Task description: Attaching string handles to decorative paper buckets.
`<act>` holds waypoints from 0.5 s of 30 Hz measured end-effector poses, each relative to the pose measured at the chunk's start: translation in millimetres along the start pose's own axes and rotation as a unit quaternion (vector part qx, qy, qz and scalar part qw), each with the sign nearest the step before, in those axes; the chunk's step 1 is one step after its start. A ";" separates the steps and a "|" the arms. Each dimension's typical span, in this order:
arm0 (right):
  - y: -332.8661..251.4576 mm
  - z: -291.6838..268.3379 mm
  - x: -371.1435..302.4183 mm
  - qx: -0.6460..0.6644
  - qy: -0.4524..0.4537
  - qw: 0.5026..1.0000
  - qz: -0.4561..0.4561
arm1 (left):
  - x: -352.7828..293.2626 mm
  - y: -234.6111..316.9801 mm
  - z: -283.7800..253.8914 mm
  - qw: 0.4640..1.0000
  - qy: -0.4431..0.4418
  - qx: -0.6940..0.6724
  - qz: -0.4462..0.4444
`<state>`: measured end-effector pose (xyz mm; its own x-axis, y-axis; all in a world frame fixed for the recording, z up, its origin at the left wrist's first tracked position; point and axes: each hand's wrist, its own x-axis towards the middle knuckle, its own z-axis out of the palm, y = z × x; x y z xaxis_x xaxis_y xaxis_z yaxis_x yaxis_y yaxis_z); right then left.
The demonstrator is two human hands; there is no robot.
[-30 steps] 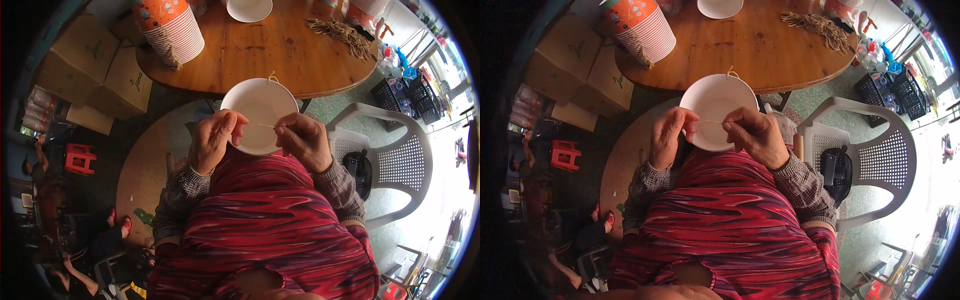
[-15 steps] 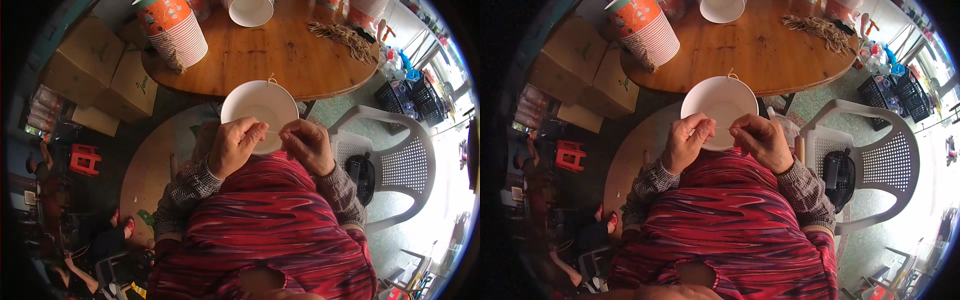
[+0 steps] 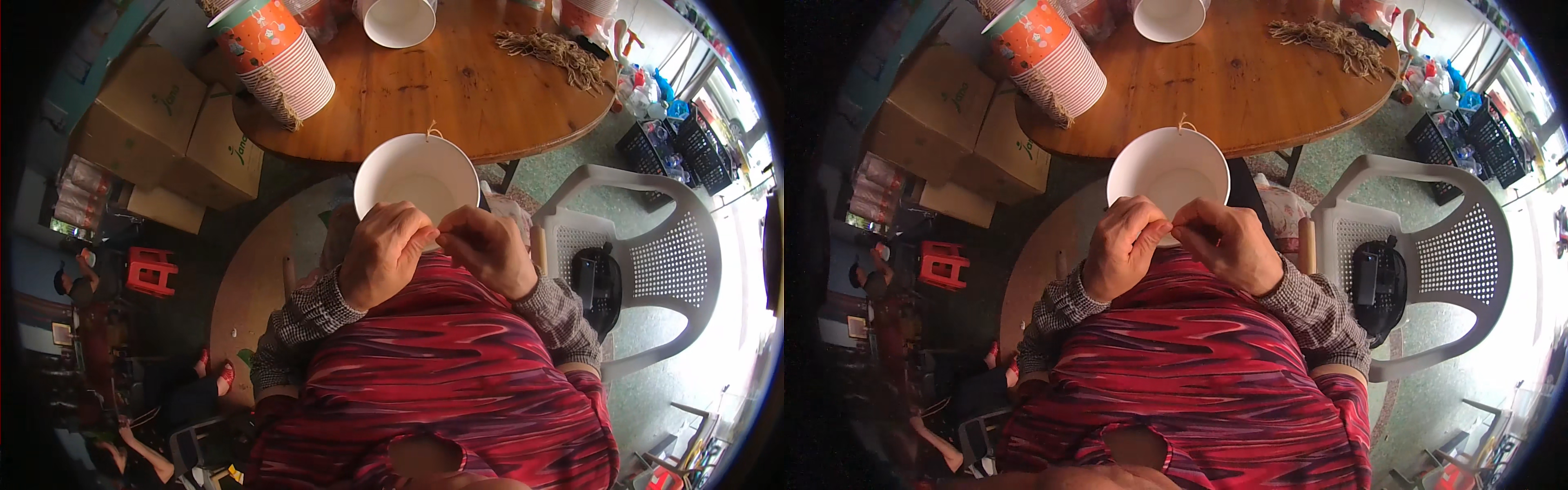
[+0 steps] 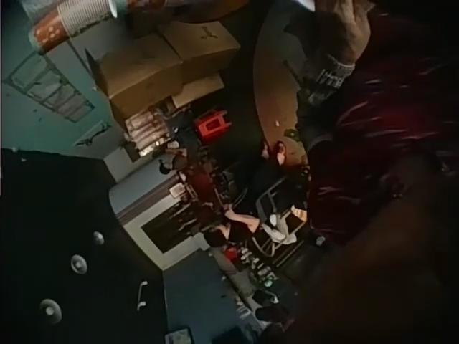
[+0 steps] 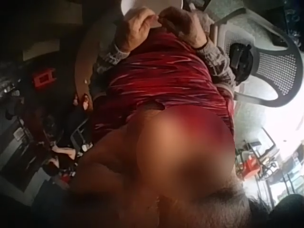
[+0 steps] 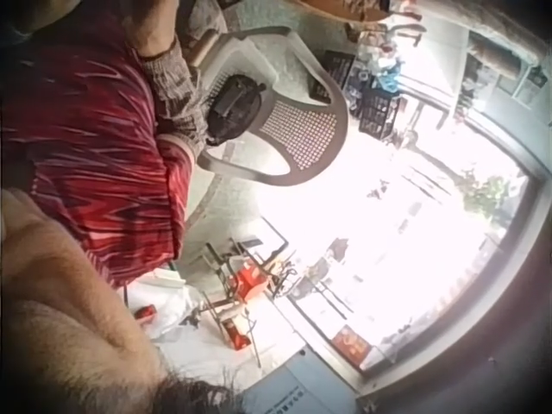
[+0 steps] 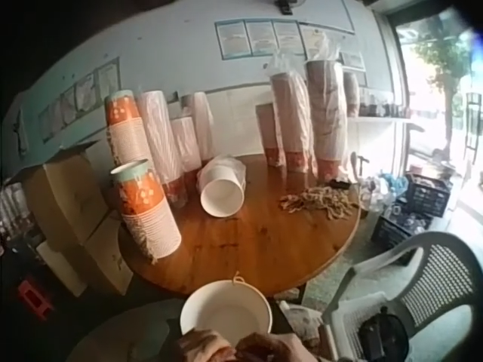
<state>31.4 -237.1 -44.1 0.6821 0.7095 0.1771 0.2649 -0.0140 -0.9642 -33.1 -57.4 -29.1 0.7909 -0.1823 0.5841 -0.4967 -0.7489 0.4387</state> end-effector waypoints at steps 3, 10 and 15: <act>4.4 3.2 -2.0 -0.011 0.053 0.996 -0.077 | -1.0 -0.1 0.5 1.000 -0.016 -0.002 0.001; 8.4 6.1 -3.4 -0.043 0.066 0.993 -0.092 | -1.8 1.6 -0.5 1.000 -0.011 -0.003 0.024; 7.8 5.9 -4.3 -0.047 0.064 0.993 -0.092 | -3.5 1.4 -1.8 1.000 -0.014 0.000 0.026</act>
<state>26.6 -236.1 -53.5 0.6948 0.6115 0.3786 0.4514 0.0390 -0.8915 -37.3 -56.6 -29.4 0.7741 -0.2383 0.5865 -0.5370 -0.7378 0.4090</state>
